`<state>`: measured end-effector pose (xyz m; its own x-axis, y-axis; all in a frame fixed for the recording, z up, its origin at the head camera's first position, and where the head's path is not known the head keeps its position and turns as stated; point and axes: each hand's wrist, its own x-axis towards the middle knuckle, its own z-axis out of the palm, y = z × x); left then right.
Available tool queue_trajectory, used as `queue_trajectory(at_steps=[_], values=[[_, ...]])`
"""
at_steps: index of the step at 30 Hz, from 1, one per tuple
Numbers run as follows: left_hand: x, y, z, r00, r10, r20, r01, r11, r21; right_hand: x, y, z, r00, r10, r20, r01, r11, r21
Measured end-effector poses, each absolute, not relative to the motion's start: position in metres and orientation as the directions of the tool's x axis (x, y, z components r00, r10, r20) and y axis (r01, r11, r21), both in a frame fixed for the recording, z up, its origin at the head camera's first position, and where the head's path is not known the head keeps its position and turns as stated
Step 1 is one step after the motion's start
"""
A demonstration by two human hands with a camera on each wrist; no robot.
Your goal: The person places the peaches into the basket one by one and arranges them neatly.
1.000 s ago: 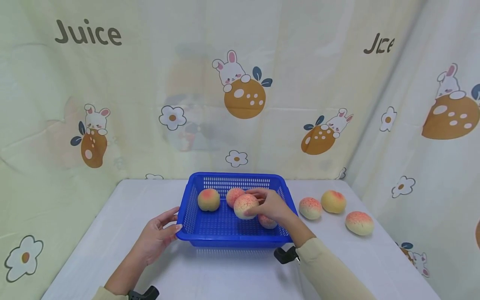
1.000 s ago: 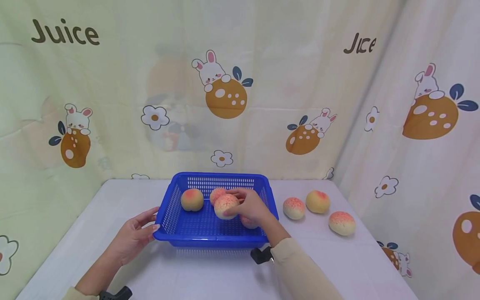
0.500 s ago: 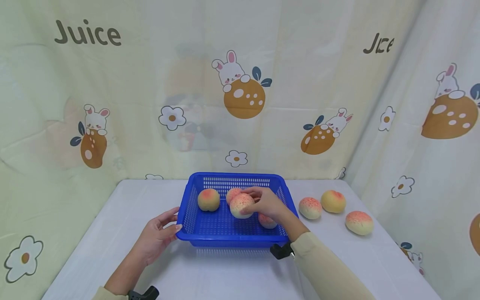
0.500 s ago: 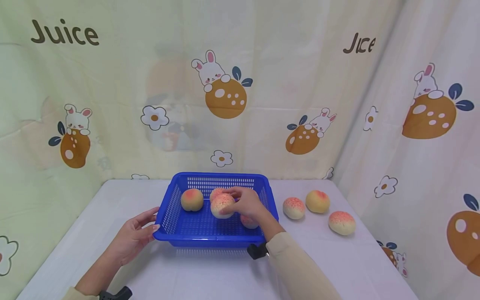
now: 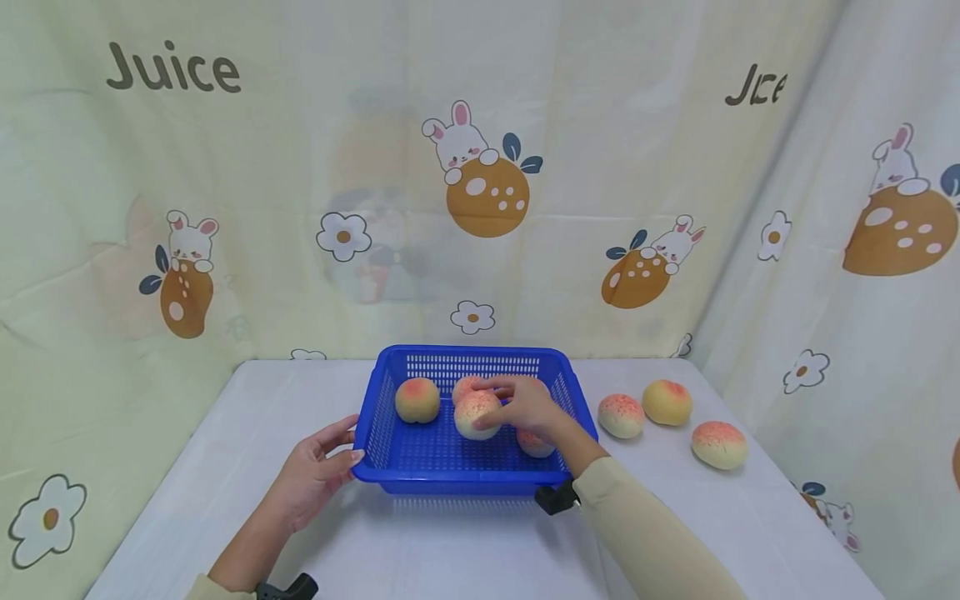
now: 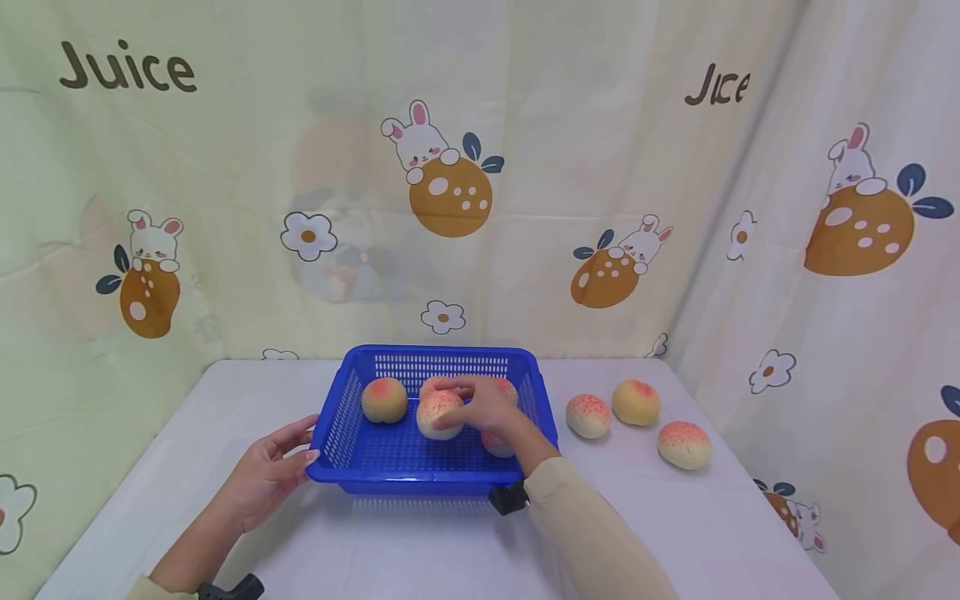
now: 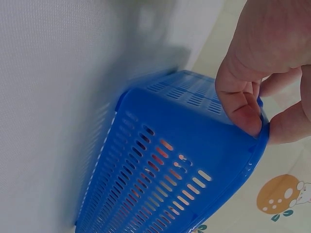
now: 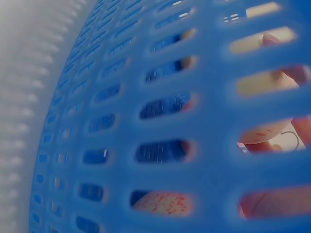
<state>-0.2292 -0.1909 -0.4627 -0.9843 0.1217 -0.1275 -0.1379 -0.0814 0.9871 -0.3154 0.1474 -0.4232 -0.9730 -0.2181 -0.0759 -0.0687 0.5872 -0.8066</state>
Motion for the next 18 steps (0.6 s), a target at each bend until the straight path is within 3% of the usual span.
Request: queue_trajectory(at_steps=[9,18], values=[[-0.229,-0.192,-0.463,-0.985,0.125,-0.121,-0.132,-0.088,0.987,-0.319,0.144,-0.426,-0.947,-0.311,-0.078,-0.107,0.537,-0.837],[-0.228,-0.191,-0.461,-0.984,0.127,-0.123,-0.134,-0.077,0.988,-0.323,0.143,-0.432,-0.952,-0.289,-0.104,-0.086,0.576,-0.813]])
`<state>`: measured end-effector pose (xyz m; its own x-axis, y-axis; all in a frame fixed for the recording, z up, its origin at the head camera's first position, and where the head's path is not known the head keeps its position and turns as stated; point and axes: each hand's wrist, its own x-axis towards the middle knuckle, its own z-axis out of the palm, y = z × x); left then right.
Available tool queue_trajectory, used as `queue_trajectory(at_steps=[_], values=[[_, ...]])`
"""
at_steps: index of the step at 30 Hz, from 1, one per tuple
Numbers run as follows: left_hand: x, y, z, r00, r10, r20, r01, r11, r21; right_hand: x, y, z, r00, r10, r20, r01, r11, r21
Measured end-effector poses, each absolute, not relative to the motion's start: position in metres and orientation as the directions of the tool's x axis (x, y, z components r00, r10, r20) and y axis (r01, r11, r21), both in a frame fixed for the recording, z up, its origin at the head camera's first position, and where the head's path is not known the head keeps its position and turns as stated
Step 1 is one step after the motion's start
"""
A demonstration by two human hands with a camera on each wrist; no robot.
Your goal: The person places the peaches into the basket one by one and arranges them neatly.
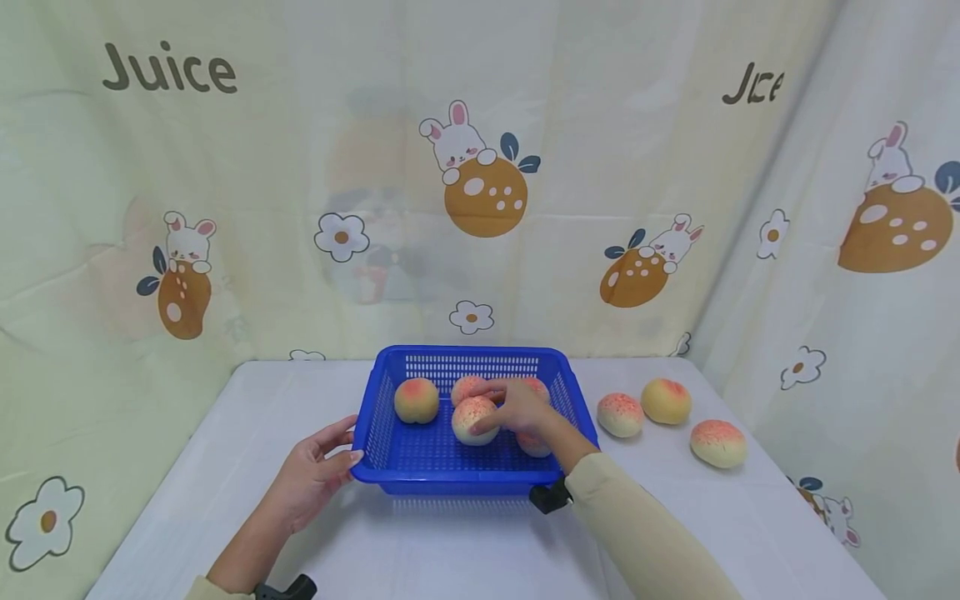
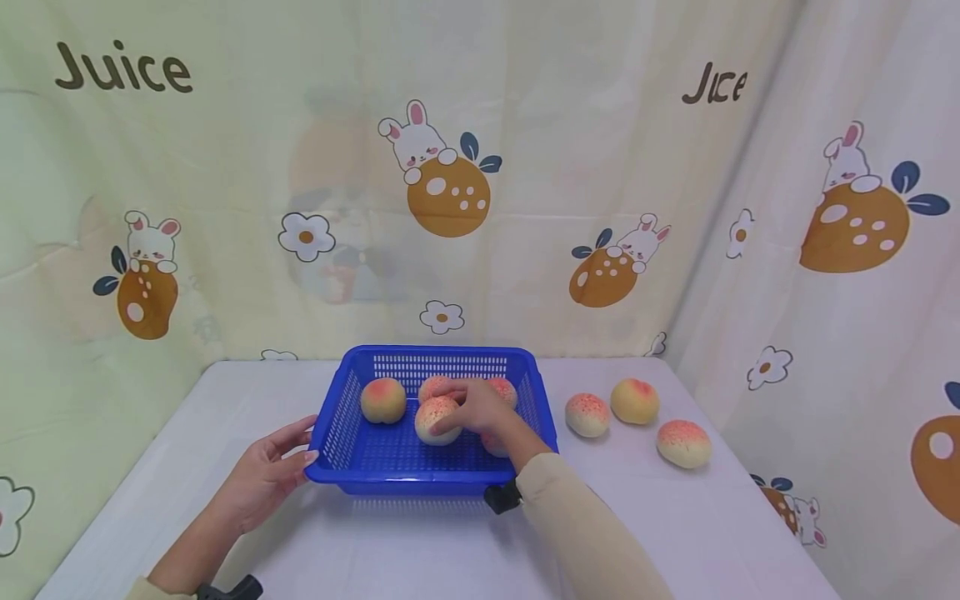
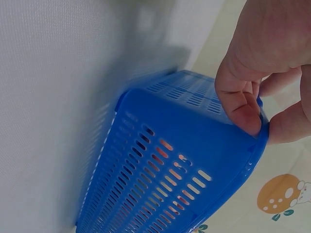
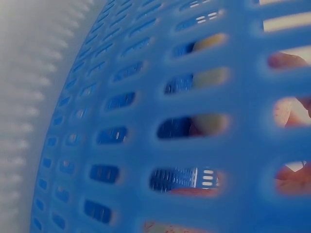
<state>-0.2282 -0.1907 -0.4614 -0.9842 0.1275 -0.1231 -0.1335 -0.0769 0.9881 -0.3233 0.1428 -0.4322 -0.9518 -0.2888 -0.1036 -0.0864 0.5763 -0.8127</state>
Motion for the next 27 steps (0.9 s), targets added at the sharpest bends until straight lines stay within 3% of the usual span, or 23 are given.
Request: queue_trajectory(at_steps=[9,27], values=[[-0.229,-0.19,-0.461,-0.984,0.123,-0.132,-0.142,-0.082,0.986,-0.317,0.14,-0.433,-0.947,-0.261,-0.188,0.039,0.489,-0.871],[-0.23,-0.191,-0.464,-0.984,0.125,-0.13,-0.14,-0.081,0.987,-0.311,0.134,-0.432,-0.949,-0.27,-0.16,-0.028,0.583,-0.812]])
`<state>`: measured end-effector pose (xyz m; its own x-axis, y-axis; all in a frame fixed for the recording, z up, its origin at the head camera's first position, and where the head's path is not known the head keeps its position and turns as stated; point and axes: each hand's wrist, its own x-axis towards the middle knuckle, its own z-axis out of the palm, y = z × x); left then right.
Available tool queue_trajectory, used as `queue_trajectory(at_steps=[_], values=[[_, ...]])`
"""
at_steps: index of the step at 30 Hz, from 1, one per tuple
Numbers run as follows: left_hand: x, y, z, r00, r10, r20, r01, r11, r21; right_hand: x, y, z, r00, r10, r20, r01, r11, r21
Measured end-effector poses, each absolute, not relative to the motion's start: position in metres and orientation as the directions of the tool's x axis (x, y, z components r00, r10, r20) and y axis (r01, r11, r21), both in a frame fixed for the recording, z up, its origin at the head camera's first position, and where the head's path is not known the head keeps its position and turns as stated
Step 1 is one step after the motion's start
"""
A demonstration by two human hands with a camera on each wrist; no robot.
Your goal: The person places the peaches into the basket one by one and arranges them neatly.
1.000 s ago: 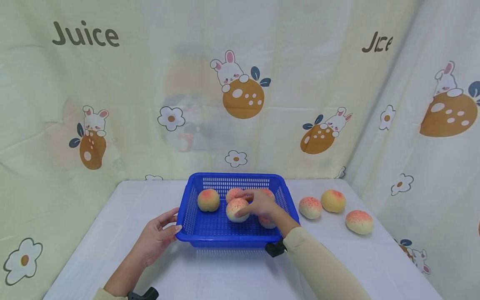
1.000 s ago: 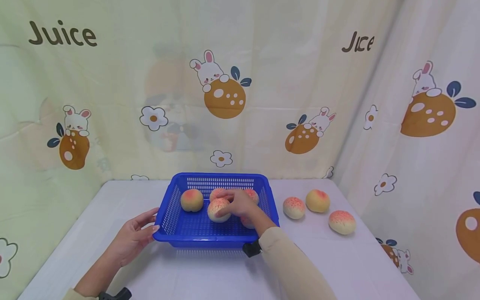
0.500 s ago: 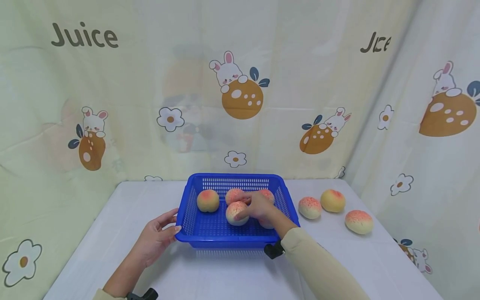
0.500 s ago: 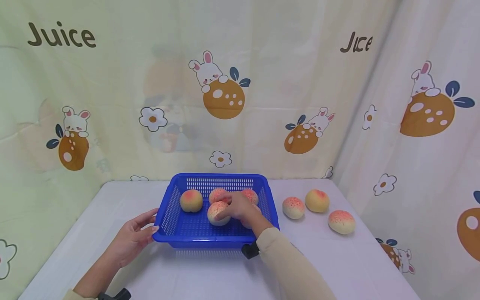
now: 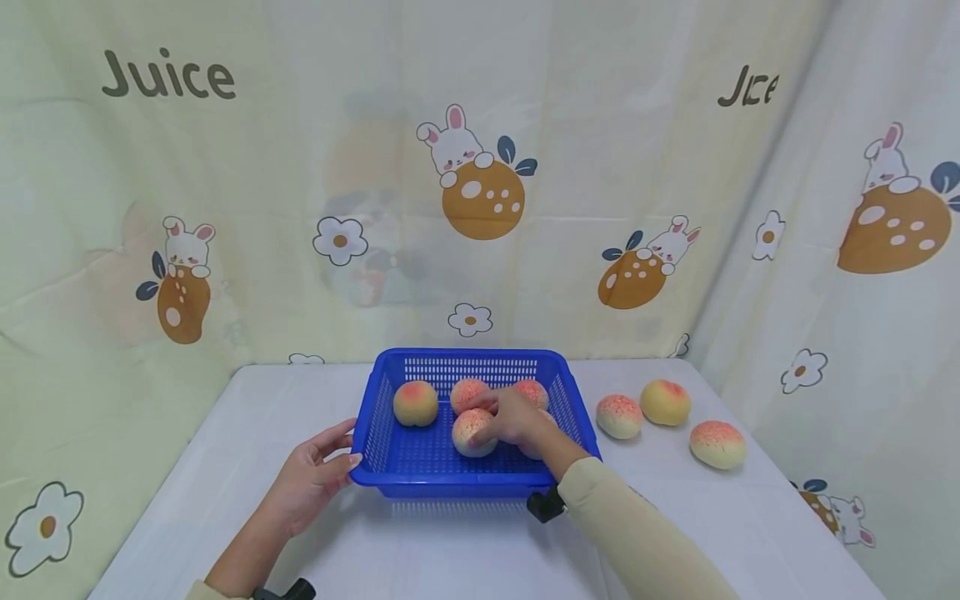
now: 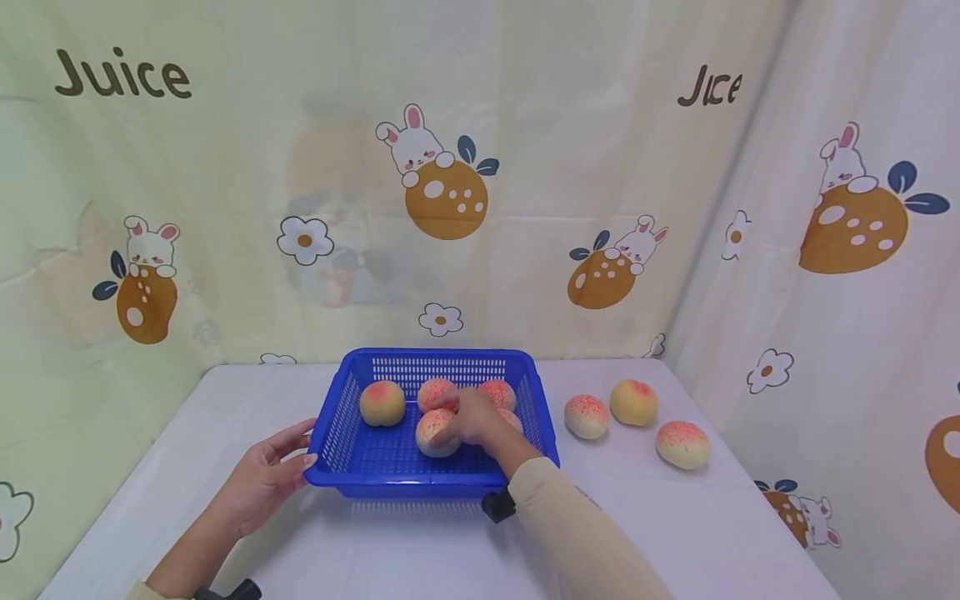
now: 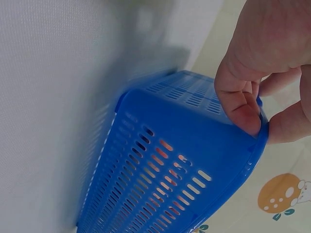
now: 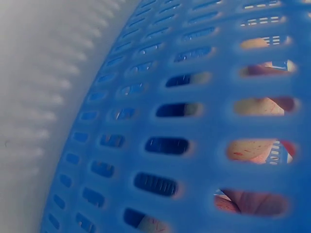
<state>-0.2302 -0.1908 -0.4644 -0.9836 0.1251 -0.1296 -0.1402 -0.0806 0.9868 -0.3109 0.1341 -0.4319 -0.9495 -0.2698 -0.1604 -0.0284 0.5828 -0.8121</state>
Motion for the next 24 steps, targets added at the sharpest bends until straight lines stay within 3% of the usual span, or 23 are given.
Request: queue_trajectory(at_steps=[24], values=[[-0.2307,-0.1905,-0.4644,-0.984,0.123,-0.131,-0.14,-0.066,0.988,-0.3081,0.1292,-0.4296,-0.962,-0.199,-0.187,0.018,0.637,-0.77]])
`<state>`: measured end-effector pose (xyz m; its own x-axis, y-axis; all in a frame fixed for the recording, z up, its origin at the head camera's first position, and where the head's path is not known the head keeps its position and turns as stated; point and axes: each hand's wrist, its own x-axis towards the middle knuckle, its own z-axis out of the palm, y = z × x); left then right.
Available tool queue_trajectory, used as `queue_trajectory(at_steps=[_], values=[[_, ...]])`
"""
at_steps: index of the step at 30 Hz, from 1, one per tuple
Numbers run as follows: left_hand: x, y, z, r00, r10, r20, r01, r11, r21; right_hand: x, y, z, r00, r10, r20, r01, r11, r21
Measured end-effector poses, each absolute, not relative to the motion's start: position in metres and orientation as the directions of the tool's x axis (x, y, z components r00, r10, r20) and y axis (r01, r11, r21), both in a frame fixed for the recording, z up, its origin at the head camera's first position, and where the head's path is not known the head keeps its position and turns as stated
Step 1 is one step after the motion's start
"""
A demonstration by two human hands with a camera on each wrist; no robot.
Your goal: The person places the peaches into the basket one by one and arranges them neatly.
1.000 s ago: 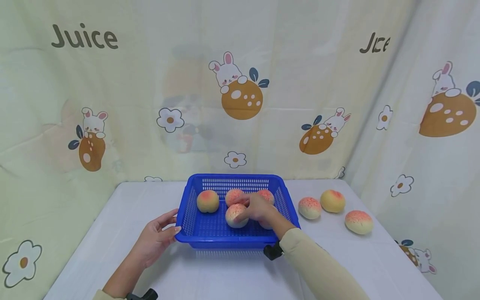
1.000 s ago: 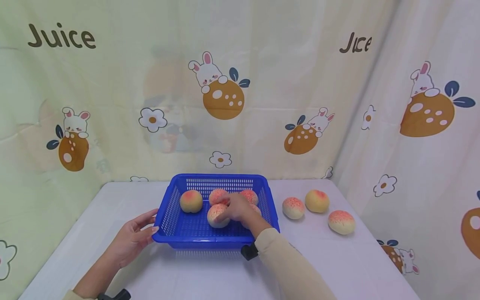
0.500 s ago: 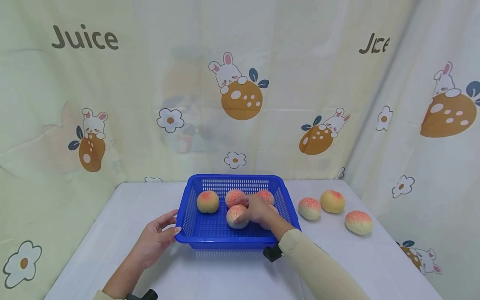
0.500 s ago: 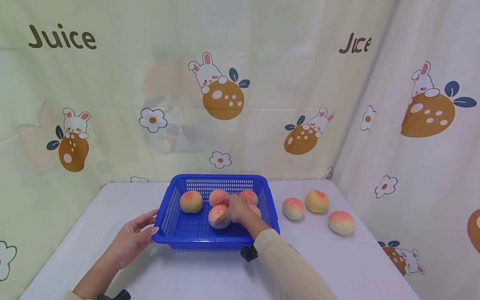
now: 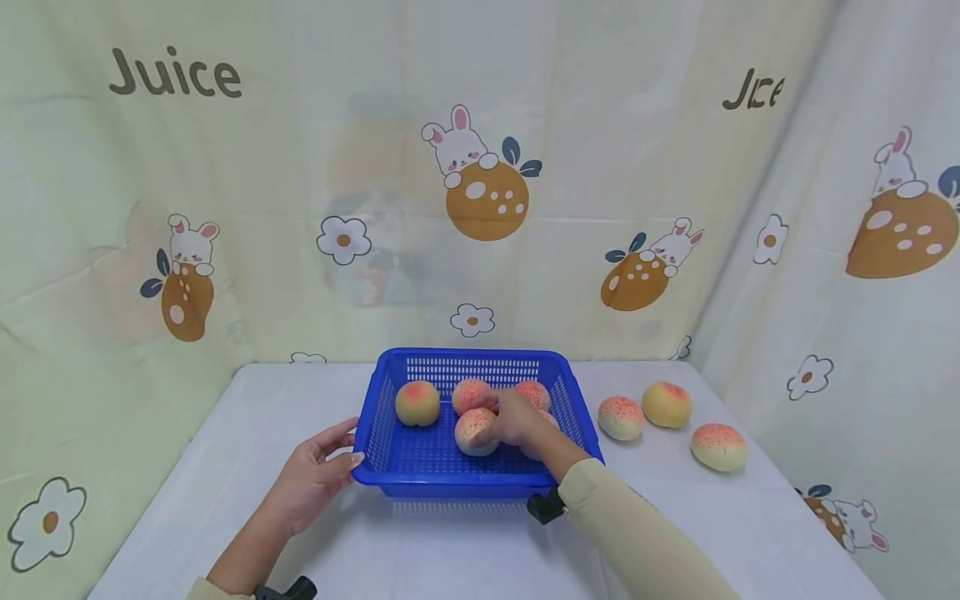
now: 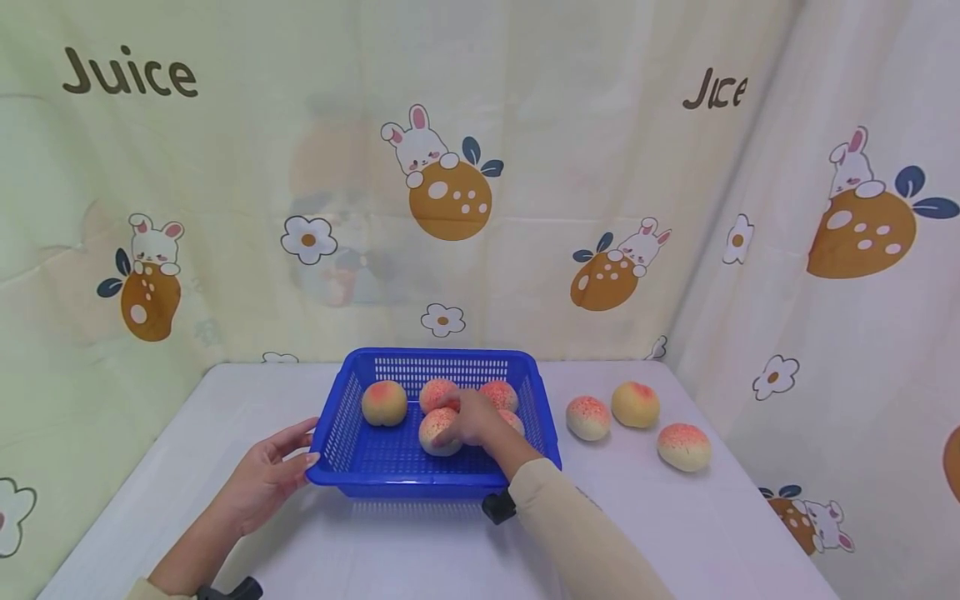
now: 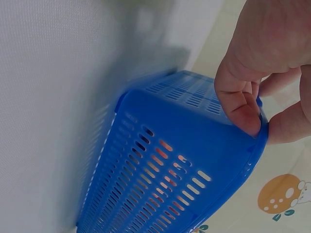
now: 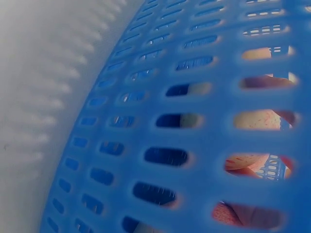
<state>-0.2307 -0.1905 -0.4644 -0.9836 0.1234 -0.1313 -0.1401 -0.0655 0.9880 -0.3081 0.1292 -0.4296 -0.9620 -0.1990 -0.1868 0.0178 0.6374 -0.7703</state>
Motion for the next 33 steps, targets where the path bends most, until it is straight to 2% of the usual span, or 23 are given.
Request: queue_trajectory(at_steps=[18,33], values=[[-0.2296,-0.1892,-0.4626,-0.983,0.115,-0.14,-0.149,-0.073,0.986,-0.3069,0.1303,-0.431,-0.964,-0.198,-0.18,0.01,0.645,-0.765],[-0.2295,-0.1891,-0.4626,-0.984,0.11,-0.141,-0.148,-0.061,0.987,-0.3119,0.1301,-0.4375,-0.967,-0.231,-0.104,-0.077,0.657,-0.75]])
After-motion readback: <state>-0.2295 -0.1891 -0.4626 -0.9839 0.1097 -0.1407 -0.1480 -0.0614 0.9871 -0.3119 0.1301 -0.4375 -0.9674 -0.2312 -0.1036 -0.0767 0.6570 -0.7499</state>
